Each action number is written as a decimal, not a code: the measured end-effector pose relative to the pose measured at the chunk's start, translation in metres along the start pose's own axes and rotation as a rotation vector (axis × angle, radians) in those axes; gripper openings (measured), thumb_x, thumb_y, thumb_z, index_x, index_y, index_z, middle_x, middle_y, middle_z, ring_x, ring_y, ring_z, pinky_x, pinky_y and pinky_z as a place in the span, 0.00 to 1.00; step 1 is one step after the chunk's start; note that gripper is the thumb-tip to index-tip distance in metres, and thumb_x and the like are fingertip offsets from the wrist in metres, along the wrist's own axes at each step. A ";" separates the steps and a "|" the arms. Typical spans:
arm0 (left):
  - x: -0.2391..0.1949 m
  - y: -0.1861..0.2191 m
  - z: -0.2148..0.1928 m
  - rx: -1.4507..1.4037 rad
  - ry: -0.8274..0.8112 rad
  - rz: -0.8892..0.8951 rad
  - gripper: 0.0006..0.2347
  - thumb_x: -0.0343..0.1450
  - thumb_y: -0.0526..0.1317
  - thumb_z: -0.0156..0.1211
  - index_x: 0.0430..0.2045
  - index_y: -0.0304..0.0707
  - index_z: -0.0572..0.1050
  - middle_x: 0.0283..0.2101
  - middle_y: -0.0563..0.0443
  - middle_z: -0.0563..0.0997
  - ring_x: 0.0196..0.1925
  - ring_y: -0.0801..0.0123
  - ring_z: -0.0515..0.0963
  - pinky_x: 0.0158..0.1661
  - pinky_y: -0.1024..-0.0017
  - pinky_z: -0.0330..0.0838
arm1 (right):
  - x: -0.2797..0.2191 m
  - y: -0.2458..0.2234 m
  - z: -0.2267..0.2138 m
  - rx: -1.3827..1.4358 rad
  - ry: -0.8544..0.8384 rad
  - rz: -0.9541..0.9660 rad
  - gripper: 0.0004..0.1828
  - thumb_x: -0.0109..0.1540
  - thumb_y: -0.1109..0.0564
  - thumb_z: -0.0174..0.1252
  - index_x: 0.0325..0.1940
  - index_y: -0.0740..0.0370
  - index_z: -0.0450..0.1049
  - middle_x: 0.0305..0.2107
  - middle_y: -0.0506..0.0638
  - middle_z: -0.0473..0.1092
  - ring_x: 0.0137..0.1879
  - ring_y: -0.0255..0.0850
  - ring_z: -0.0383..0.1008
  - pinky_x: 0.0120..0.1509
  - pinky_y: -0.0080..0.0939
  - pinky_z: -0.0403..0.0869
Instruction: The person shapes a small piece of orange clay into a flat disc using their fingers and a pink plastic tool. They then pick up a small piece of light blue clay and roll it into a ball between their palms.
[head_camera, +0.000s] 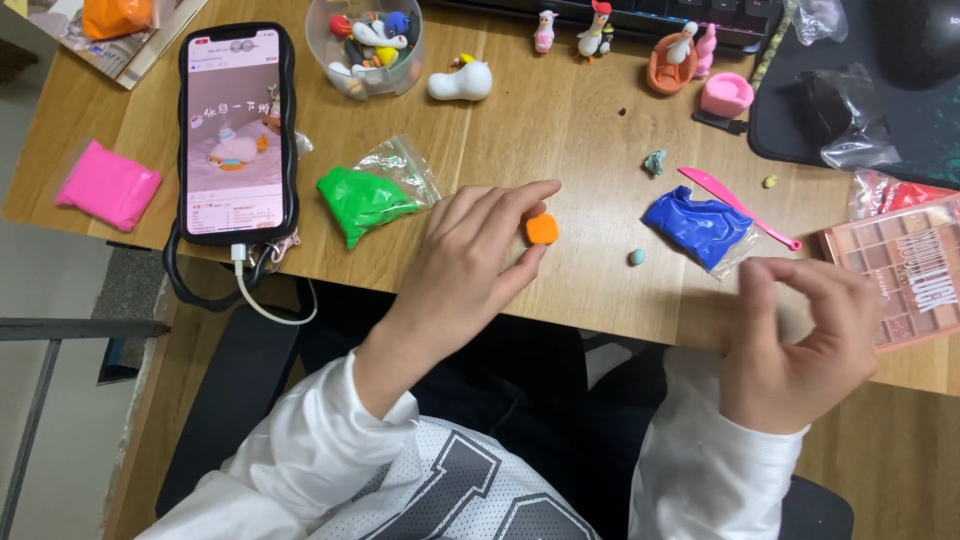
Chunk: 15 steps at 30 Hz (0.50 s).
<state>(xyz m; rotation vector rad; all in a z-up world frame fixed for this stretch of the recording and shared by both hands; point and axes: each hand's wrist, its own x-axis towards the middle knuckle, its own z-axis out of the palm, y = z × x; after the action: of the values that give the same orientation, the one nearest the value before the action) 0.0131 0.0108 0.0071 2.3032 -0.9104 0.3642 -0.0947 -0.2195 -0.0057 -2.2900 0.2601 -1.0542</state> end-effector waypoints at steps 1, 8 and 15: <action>0.000 -0.003 -0.003 -0.030 -0.053 0.041 0.22 0.67 0.34 0.62 0.56 0.42 0.66 0.44 0.54 0.77 0.45 0.61 0.73 0.46 0.66 0.65 | 0.002 0.002 -0.002 -0.025 0.006 -0.032 0.05 0.74 0.72 0.63 0.45 0.73 0.74 0.41 0.60 0.70 0.52 0.52 0.68 0.63 0.47 0.65; -0.011 0.001 -0.012 0.119 -0.052 0.198 0.19 0.70 0.46 0.63 0.51 0.39 0.71 0.55 0.44 0.72 0.57 0.55 0.71 0.61 0.53 0.61 | 0.024 0.016 0.003 -0.086 -0.050 -0.058 0.16 0.77 0.65 0.42 0.34 0.68 0.65 0.35 0.57 0.66 0.46 0.52 0.62 0.62 0.50 0.57; -0.015 -0.003 -0.010 0.343 -0.094 0.252 0.25 0.70 0.59 0.56 0.56 0.42 0.71 0.60 0.44 0.71 0.62 0.55 0.69 0.63 0.52 0.58 | 0.067 0.019 0.030 -0.240 -0.121 -0.288 0.10 0.70 0.56 0.76 0.43 0.60 0.80 0.41 0.53 0.67 0.49 0.50 0.65 0.60 0.51 0.58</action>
<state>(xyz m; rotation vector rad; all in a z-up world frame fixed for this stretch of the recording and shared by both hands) 0.0039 0.0269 0.0061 2.5354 -1.2753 0.5597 -0.0265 -0.2492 0.0095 -2.6563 0.0059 -1.0646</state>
